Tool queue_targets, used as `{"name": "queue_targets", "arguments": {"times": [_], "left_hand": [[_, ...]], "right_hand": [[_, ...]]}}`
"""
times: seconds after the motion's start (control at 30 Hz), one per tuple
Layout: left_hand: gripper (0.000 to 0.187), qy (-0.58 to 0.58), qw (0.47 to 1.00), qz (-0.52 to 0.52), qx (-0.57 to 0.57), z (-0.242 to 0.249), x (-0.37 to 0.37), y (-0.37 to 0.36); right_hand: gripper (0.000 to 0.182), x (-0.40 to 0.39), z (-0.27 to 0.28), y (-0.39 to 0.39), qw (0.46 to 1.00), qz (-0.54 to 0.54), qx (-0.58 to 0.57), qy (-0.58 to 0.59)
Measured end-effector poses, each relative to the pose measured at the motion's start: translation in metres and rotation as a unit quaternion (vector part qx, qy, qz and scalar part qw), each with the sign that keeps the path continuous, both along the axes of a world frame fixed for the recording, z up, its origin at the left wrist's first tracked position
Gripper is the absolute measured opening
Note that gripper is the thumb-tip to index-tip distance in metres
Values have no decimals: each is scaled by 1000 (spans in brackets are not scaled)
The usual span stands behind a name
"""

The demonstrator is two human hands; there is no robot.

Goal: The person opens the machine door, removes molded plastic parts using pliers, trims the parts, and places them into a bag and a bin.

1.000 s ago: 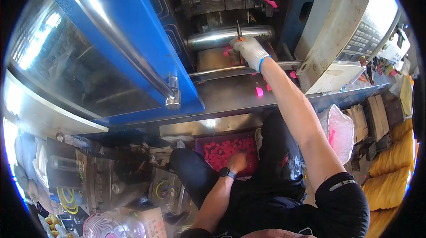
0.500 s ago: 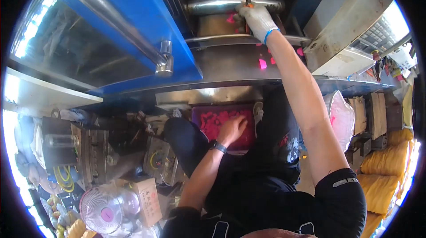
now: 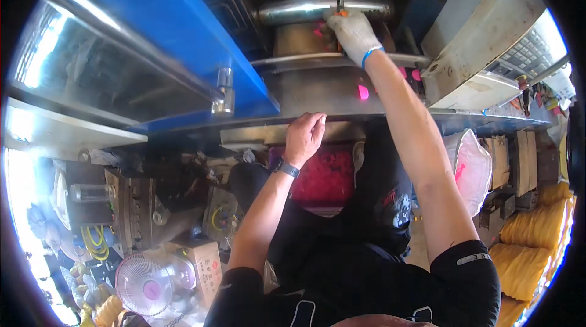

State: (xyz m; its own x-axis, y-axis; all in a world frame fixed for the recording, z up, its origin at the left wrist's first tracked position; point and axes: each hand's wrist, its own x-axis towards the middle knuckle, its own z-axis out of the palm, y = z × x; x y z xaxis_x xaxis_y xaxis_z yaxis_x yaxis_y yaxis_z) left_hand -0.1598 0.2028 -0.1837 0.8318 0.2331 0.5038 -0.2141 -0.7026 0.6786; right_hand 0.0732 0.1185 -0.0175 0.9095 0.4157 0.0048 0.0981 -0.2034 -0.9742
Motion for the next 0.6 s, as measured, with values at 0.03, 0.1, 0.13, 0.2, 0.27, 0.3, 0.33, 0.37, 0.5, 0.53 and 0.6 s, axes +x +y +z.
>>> {"name": "queue_targets", "arguments": {"times": [0.03, 0.1, 0.13, 0.2, 0.27, 0.3, 0.33, 0.37, 0.5, 0.53, 0.6], "left_hand": [[9, -8, 1000, 0, 2, 4, 11, 3], [9, -28, 1000, 8, -6, 8, 27, 5], [9, -16, 1000, 15, 0, 11, 32, 5], [9, -20, 999, 21, 16, 10, 45, 7], [9, -39, 999, 28, 21, 5, 56, 8], [9, -48, 998, 33, 22, 4, 61, 9], [9, -50, 997, 41, 29, 3, 65, 9], [9, -43, 998, 43, 29, 2, 66, 9], [9, -25, 998, 48, 25, 2, 70, 7], [9, -10, 999, 48, 21, 4, 69, 7], [8, 14, 998, 52, 18, 5, 70, 8]], "right_hand": [[21, -15, 16, -5, 999, 16, 43, 12], [22, -10, 10, -3, 997, 14, 67, 26], [22, -11, 13, -4, 999, 10, 44, 5], [22, -7, 10, -2, 1000, 1, 10, -6], [22, -6, 4, 0, 999, -8, 48, 0], [21, -4, 0, 3, 997, -10, 78, 18], [18, -2, -1, 4, 996, 0, 92, 16], [15, 0, -4, 4, 994, 6, 99, 38], [14, -2, -1, 4, 992, 8, 106, 66], [14, -5, 4, 2, 993, 5, 99, 64], [15, -6, 5, 2, 992, 13, 104, 71]]}}
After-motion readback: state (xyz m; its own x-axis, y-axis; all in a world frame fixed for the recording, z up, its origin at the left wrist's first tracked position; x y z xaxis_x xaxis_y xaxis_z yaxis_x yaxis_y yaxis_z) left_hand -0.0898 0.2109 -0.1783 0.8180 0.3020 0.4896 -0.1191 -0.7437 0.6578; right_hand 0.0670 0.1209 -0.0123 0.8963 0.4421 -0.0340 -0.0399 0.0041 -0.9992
